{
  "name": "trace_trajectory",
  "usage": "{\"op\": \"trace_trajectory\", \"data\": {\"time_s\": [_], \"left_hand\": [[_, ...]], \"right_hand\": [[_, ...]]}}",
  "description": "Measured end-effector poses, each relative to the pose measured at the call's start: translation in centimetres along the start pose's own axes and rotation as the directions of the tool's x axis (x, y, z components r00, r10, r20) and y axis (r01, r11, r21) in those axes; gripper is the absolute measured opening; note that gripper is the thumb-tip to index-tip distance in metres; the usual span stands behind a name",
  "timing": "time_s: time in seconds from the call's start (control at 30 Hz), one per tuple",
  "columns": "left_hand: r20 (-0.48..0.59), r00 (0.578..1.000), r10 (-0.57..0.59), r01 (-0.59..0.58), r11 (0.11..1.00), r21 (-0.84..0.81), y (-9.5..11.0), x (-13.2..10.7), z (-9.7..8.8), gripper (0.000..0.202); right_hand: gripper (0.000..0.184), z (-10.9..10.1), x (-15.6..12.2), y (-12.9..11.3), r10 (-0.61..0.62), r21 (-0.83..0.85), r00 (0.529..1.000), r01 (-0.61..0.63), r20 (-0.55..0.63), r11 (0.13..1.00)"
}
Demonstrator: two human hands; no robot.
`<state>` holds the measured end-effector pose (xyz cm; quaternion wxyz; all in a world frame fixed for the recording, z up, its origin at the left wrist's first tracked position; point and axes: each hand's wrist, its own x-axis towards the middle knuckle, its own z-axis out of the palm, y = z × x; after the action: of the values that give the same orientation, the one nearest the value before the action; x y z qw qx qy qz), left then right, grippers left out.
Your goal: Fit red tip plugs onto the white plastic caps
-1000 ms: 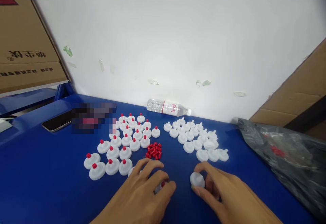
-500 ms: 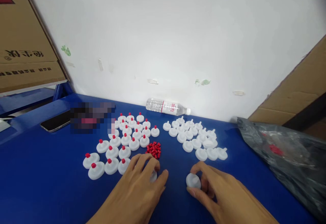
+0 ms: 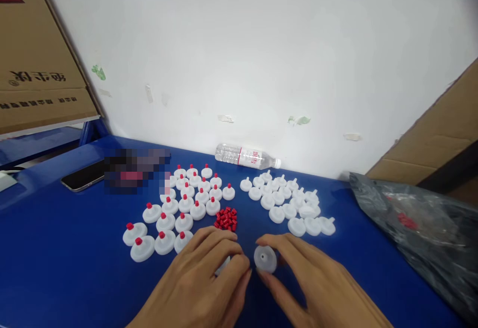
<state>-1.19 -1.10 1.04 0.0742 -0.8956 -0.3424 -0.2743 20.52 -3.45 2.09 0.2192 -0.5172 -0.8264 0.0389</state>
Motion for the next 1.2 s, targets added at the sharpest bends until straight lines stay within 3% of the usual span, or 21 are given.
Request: {"op": "trace_trajectory", "data": {"time_s": [0.23,0.47,0.73,0.87,0.97,1.13,1.2], "left_hand": [[-0.106,0.994,-0.019,0.013,0.998,-0.058,-0.1,0.5,-1.1,0.018],[-0.166,0.985,-0.043,0.008,0.979,-0.206,-0.4,-0.7,-1.4,0.033],[-0.231,0.972,-0.046,-0.004,0.977,-0.212,-0.3,-0.7,-1.2,0.026],[-0.193,0.980,-0.048,0.002,0.973,-0.232,-0.4,-0.9,-1.2,0.026],[-0.189,0.980,-0.058,0.012,0.972,-0.234,-0.5,-0.7,-1.2,0.026],[-0.304,0.952,-0.037,-0.029,0.978,-0.208,-0.2,-0.2,-1.1,0.019],[-0.287,0.957,-0.050,-0.013,0.977,-0.213,-0.1,-0.2,-1.2,0.017]], "right_hand": [[0.042,-0.3,-0.2,-0.2,-0.096,-0.092,0.992,0.089,-0.078,0.992],[0.029,-0.4,0.4,-0.5,-0.082,-0.015,0.997,0.081,-0.017,0.997],[0.029,-0.5,0.3,-0.3,-0.095,-0.047,0.995,0.093,-0.031,0.995],[0.031,-0.5,0.2,-0.3,-0.142,-0.058,0.989,0.140,-0.035,0.988],[0.035,-0.4,0.2,-0.5,-0.179,-0.052,0.982,0.176,-0.058,0.983],[0.048,-0.6,0.2,-0.9,-0.151,-0.023,0.984,0.149,-0.097,0.989],[0.055,-0.9,0.1,-1.5,-0.161,-0.039,0.979,0.158,-0.121,0.987]]}}
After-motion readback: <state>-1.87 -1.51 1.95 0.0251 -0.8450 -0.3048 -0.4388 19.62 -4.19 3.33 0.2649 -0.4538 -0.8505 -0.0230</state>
